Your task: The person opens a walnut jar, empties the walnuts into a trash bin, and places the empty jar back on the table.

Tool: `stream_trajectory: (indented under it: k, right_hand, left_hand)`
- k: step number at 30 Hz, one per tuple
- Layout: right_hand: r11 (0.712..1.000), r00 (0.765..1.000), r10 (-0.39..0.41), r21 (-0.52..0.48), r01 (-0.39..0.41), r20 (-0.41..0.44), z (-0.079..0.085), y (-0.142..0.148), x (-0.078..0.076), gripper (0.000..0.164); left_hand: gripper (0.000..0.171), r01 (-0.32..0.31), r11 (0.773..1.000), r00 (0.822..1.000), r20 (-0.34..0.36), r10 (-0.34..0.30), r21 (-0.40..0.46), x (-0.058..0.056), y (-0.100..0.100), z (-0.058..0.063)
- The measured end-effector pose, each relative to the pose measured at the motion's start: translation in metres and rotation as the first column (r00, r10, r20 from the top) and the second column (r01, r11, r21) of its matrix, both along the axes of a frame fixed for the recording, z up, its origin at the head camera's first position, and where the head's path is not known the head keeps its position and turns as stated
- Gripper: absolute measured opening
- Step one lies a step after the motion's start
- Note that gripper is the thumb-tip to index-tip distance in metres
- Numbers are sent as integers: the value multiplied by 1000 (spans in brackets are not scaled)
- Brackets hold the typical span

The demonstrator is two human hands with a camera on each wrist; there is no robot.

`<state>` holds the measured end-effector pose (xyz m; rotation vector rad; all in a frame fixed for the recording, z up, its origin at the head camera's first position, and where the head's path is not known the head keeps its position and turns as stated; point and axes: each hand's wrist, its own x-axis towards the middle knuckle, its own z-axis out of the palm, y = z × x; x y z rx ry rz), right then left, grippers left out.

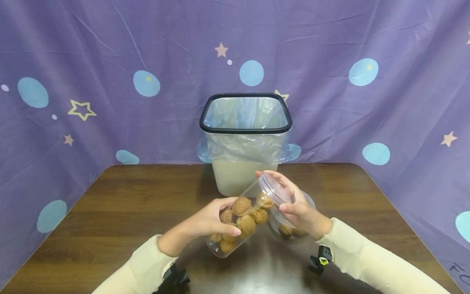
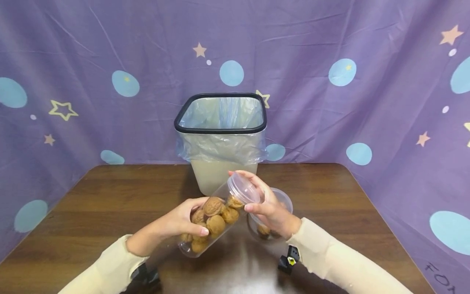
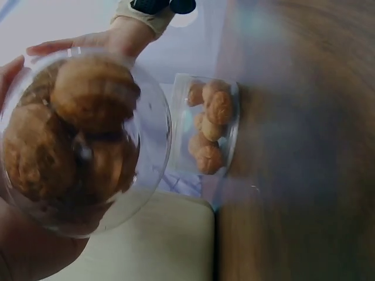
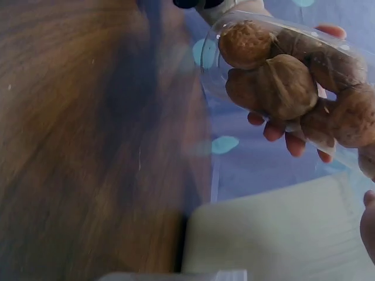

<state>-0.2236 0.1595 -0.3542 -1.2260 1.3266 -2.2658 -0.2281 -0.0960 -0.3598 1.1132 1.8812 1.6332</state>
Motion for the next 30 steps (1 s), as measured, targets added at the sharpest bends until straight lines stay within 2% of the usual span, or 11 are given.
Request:
stream_trajectory:
  k: [3, 6, 8, 12, 15, 17, 23, 26, 30]
  right_hand:
    - [999, 1000, -18, 36, 18, 2, -2, 2, -2, 79]
    - [996, 998, -68, 53, 67, 9, -4, 2, -3, 85]
    - [992, 993, -115, 52, 114, 18, -5, 1, -2, 88]
    - [967, 967, -250, 69, 247, 49, -5, -2, 5, 91]
    - [924, 923, -373, 129, 361, 94, -2, -6, 14, 92]
    - [893, 888, -441, 167, 418, 132, 1, -9, 20, 91]
    - [804, 777, -587, 278, 526, 227, 10, -23, 34, 87]
    - [771, 728, -632, 318, 552, 267, 11, -29, 38, 83]
    - [756, 691, -653, 321, 571, 310, 9, -35, 40, 78]
  left_hand:
    - [57, -79, 997, 996, -44, 78, -14, 1, -1, -2]
    - [60, -178, 984, 978, -111, 174, -24, 1, -2, -3]
    - [64, -264, 963, 951, -181, 252, -46, 2, -3, -3]
    - [72, -427, 898, 866, -333, 372, -105, 3, -5, -2]
    - [74, -496, 858, 814, -415, 405, -136, 5, -5, -3]
    - [74, -525, 840, 784, -464, 413, -139, 5, -5, -5]
    - [77, -583, 808, 704, -553, 446, -91, 5, -2, -8]
    - [78, -609, 789, 674, -574, 466, -75, 4, -1, -8]
    - [80, -638, 764, 644, -608, 464, -93, 4, -2, -12]
